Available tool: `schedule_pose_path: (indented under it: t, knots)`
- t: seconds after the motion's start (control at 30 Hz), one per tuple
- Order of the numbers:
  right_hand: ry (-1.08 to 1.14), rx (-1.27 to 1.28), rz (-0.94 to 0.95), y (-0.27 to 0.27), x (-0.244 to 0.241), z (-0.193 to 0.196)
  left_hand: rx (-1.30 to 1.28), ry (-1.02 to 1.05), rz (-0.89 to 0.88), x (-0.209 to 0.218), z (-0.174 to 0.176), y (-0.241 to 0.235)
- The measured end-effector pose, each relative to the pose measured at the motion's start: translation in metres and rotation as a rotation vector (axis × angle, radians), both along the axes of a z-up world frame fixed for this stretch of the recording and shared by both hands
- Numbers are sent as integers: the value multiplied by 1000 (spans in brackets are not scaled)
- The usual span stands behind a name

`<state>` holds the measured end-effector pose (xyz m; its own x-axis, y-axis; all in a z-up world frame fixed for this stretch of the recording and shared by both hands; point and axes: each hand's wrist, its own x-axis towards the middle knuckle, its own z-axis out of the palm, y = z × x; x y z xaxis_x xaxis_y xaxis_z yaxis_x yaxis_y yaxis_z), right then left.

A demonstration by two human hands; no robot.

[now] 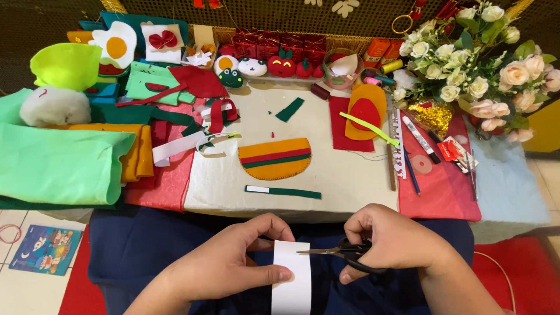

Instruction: Trimming felt pieces with scissors and applying double-sided tape to assemble a craft item.

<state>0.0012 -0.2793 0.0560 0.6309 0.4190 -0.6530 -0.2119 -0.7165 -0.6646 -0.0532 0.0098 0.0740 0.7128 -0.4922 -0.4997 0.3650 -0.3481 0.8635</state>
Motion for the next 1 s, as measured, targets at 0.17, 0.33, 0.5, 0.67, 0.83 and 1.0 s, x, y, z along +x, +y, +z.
schedule_pose_path:
  t: [0.17, 0.33, 0.5, 0.67, 0.83, 1.0]
  knots:
    - [6, 35, -8, -4, 1, -9, -11, -6, -9, -1, -1, 0]
    - [13, 12, -32, -5, 1, -11, 40, -10, -22, -1, 2, -1]
    - [-24, 21, 76, -7, -1, -10, 14, -25, -32, -2, 1, -1]
    - [-83, -8, 98, -12, -1, -9, -52, -70, -29, -4, -5, -2]
    - [-63, -63, 25, -4, -4, -3, -36, -37, -10, -4, -3, -2]
    - [-80, -111, 56, 11, -6, 5, -28, -58, -13, -4, -4, -1]
